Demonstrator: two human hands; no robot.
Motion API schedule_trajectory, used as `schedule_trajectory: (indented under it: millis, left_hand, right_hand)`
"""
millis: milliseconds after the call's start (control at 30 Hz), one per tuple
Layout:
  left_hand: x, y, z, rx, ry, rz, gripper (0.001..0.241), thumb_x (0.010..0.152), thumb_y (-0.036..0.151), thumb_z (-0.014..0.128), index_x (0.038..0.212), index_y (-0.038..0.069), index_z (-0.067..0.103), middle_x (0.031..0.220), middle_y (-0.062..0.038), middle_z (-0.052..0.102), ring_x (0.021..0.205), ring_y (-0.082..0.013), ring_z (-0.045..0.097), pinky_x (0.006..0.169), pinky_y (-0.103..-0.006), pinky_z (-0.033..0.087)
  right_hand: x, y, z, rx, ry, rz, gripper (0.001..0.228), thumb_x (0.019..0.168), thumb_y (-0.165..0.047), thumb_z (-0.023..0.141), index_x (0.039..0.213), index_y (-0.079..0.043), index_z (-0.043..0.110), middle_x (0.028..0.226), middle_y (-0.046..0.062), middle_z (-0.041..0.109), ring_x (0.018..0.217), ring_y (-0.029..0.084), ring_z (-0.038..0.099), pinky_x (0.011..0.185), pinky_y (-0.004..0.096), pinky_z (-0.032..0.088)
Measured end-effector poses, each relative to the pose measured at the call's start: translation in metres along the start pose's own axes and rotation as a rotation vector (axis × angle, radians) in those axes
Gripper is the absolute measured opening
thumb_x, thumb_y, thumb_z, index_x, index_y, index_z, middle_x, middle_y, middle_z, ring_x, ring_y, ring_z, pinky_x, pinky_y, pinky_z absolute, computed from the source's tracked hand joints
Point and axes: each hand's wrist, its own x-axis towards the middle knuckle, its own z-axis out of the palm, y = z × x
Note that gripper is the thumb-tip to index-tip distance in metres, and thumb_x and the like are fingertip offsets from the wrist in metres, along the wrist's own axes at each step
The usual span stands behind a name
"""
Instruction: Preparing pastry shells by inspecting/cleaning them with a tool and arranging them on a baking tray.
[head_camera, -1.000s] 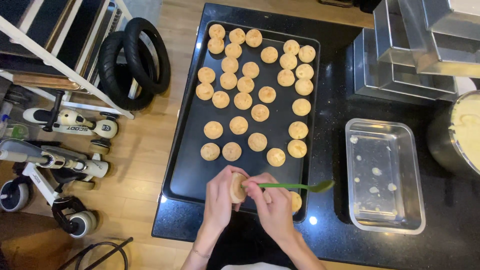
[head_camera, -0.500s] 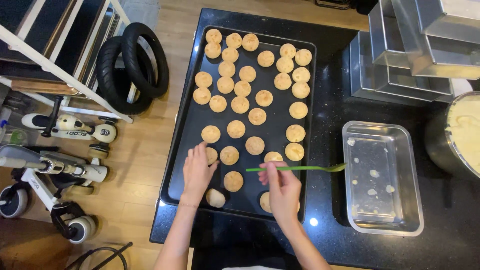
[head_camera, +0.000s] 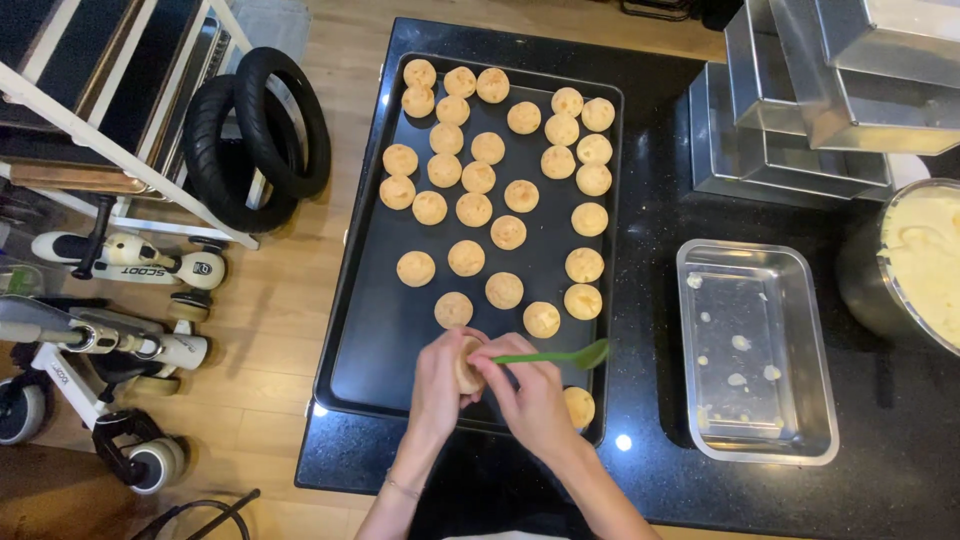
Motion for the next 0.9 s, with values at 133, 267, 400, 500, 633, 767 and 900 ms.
schedule_trajectory:
  millis: [133,267,400,500,633,767,900]
  left_hand:
    - [0.003,-0.025,0.007,0.031,-0.019,-0.013,0.051,0.105,0.037,0.034,0.093,0.002,0.068,0.063,-0.006,0.059,0.046,-0.0103,0.052,0.038,-0.0231,0.032]
    - [0.01,-0.047,0.019,0.521,-0.061,0.226,0.046,0.102,0.043,0.049,0.098,0.001,0.066,0.075,-0.01,0.065,0.065,-0.0202,0.062,0.056,-0.0326,0.048]
    - [0.028,-0.036,0.021,1.195,0.112,0.58,0.05,0.09,0.047,0.071,0.11,0.001,0.065,0.099,-0.016,0.067,0.089,-0.0347,0.063,0.072,-0.0457,0.052]
    - [0.074,-0.038,0.001,1.406,0.37,0.623,0.057,0.072,0.038,0.08,0.115,0.003,0.064,0.112,-0.017,0.064,0.099,-0.0346,0.057,0.076,-0.0463,0.051]
    - [0.087,-0.056,-0.016,1.326,0.243,0.558,0.042,0.082,0.031,0.072,0.116,0.007,0.066,0.105,-0.014,0.066,0.097,-0.0326,0.06,0.078,-0.0415,0.053]
    - [0.05,-0.017,0.014,0.046,-0.066,0.047,0.044,0.104,0.037,0.041,0.107,0.002,0.067,0.089,-0.009,0.071,0.077,-0.0183,0.066,0.065,-0.0311,0.05]
    - [0.022,-0.003,0.031,-0.258,-0.162,-0.034,0.06,0.106,0.04,0.027,0.095,-0.003,0.067,0.071,-0.012,0.066,0.055,-0.0175,0.06,0.049,-0.0294,0.045]
  right_hand:
    - [-0.016,0.017,-0.007,-0.063,-0.032,-0.092,0.012,0.095,-0.005,0.067,0.101,0.003,0.072,0.09,0.011,0.073,0.077,0.016,0.07,0.065,0.027,0.055]
    - [-0.029,0.058,-0.03,0.176,0.393,0.291,0.021,0.106,-0.014,0.055,0.101,0.001,0.07,0.089,0.006,0.072,0.075,0.01,0.066,0.068,0.025,0.055]
    - [-0.023,0.062,-0.054,0.097,0.519,0.323,0.025,0.109,-0.018,0.054,0.102,0.0,0.069,0.083,0.006,0.069,0.073,0.009,0.062,0.067,0.023,0.051]
    - [-0.014,0.057,-0.054,0.097,0.522,0.334,0.024,0.107,-0.018,0.054,0.102,0.0,0.069,0.083,0.005,0.069,0.073,0.009,0.063,0.067,0.024,0.052]
    - [-0.002,0.046,-0.04,0.153,0.464,0.303,0.024,0.107,-0.016,0.054,0.102,0.001,0.07,0.085,0.006,0.07,0.074,0.01,0.064,0.069,0.024,0.053]
    - [-0.001,0.024,-0.023,0.218,0.374,0.14,0.019,0.106,-0.008,0.053,0.103,0.003,0.069,0.091,0.008,0.07,0.078,0.013,0.067,0.073,0.026,0.056]
    - [-0.012,0.004,-0.024,0.12,0.295,0.011,0.013,0.103,0.0,0.055,0.101,0.004,0.067,0.092,0.01,0.07,0.08,0.015,0.07,0.074,0.027,0.058]
